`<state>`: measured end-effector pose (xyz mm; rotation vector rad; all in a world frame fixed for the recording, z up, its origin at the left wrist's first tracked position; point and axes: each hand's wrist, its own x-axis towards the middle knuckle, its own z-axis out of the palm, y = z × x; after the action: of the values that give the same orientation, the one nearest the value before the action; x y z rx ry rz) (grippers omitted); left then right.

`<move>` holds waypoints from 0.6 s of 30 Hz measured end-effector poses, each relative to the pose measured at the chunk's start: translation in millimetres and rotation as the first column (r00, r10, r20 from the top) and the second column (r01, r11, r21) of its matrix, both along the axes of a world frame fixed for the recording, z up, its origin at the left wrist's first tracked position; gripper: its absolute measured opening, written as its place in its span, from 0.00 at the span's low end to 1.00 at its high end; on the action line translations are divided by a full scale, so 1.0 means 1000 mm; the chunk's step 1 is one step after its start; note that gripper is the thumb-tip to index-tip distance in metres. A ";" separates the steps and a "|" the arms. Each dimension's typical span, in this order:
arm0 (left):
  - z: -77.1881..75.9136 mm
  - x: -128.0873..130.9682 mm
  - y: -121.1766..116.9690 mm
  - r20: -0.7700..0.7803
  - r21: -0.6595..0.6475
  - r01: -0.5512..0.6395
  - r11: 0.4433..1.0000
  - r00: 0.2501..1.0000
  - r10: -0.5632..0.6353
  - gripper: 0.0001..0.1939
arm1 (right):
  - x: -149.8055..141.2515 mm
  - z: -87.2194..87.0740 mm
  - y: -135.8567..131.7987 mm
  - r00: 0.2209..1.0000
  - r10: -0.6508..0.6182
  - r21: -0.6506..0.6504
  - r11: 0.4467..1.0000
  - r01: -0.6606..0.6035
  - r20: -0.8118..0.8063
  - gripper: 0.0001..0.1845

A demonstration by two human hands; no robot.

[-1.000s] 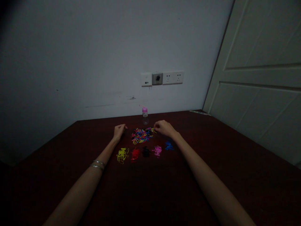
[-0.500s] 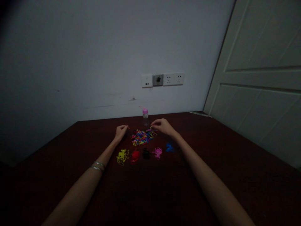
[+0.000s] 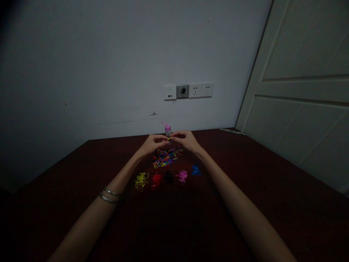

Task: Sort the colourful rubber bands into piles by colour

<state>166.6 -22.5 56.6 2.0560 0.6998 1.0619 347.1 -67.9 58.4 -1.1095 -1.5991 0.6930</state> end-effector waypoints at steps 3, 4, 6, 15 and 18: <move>0.000 0.003 -0.002 -0.029 0.046 0.072 0.996 0.997 -0.071 0.14 | 0.000 0.003 -0.001 1.000 -0.003 0.001 1.000 0.003 0.001 0.15; -0.001 0.004 -0.001 -0.016 0.058 0.054 0.997 0.998 -0.053 0.14 | 0.000 0.003 -0.002 1.000 -0.001 0.005 1.000 0.001 0.010 0.15; -0.002 0.003 0.001 0.007 0.058 0.019 0.998 1.000 -0.020 0.15 | 0.000 0.003 -0.001 1.000 0.008 0.016 1.000 -0.009 0.022 0.15; 0.003 -0.004 0.004 0.018 -0.004 -0.014 1.000 1.000 0.014 0.13 | 0.002 0.001 0.000 0.999 -0.029 0.011 1.000 0.029 0.032 0.14; 0.006 -0.012 0.003 -0.019 -0.037 -0.020 0.999 1.000 0.019 0.13 | 0.005 -0.004 0.003 0.998 -0.042 0.016 0.999 0.041 0.055 0.14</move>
<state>154.4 -19.4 62.4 2.0338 0.7451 1.0348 352.5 -65.0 54.4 -1.1564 -1.6210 0.6270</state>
